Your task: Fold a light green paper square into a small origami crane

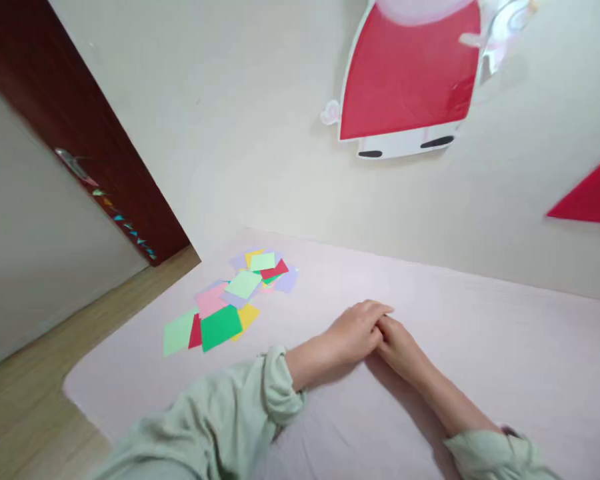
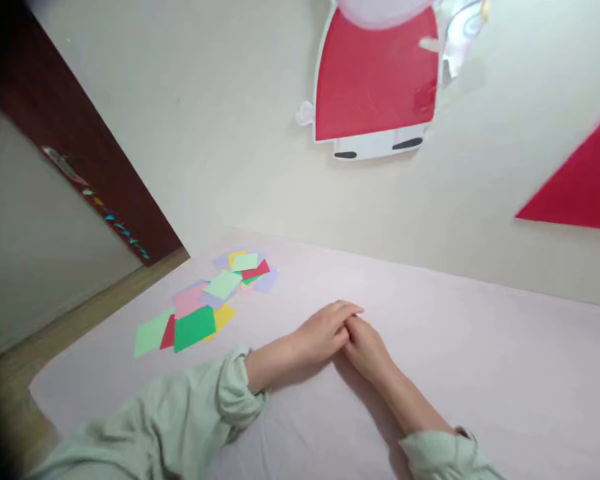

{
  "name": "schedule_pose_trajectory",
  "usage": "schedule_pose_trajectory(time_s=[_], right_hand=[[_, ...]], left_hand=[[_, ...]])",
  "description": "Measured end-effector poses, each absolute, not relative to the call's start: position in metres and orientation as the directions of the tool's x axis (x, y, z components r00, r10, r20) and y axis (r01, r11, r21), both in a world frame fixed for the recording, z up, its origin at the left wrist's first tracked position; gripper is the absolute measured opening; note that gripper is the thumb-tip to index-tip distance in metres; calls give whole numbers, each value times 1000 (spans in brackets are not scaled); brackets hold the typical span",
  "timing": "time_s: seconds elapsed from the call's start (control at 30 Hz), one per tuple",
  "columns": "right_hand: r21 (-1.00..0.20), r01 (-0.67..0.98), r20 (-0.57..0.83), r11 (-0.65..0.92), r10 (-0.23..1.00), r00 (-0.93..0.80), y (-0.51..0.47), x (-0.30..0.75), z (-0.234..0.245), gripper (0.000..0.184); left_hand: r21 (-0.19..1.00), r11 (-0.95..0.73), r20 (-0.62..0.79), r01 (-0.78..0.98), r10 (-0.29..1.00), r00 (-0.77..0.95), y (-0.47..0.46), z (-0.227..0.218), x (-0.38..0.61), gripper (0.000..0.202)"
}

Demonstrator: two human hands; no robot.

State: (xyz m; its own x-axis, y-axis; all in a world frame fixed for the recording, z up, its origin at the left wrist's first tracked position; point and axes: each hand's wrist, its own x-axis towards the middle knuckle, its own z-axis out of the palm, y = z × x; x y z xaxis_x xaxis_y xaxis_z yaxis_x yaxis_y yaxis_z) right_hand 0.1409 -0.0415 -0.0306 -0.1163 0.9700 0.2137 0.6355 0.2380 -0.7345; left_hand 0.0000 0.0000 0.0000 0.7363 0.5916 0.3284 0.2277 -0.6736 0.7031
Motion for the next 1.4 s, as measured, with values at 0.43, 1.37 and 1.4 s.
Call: schedule_pose_trajectory(time_s=[0.43,1.37,1.4], right_hand=[[-676,715,104,178,984,-146,-35,129,-29,16],[-670,723,95,171,985,-145,-33,132,-33,19],[-671,721,93,171,985,-146,-33,132,-32,19]], left_hand=[[819,-533,268,213,684,678,10,-24,-1,38],[829,-517,264,210,695,668,10,-27,2,41],[829,-518,264,210,695,669,10,-27,2,41]])
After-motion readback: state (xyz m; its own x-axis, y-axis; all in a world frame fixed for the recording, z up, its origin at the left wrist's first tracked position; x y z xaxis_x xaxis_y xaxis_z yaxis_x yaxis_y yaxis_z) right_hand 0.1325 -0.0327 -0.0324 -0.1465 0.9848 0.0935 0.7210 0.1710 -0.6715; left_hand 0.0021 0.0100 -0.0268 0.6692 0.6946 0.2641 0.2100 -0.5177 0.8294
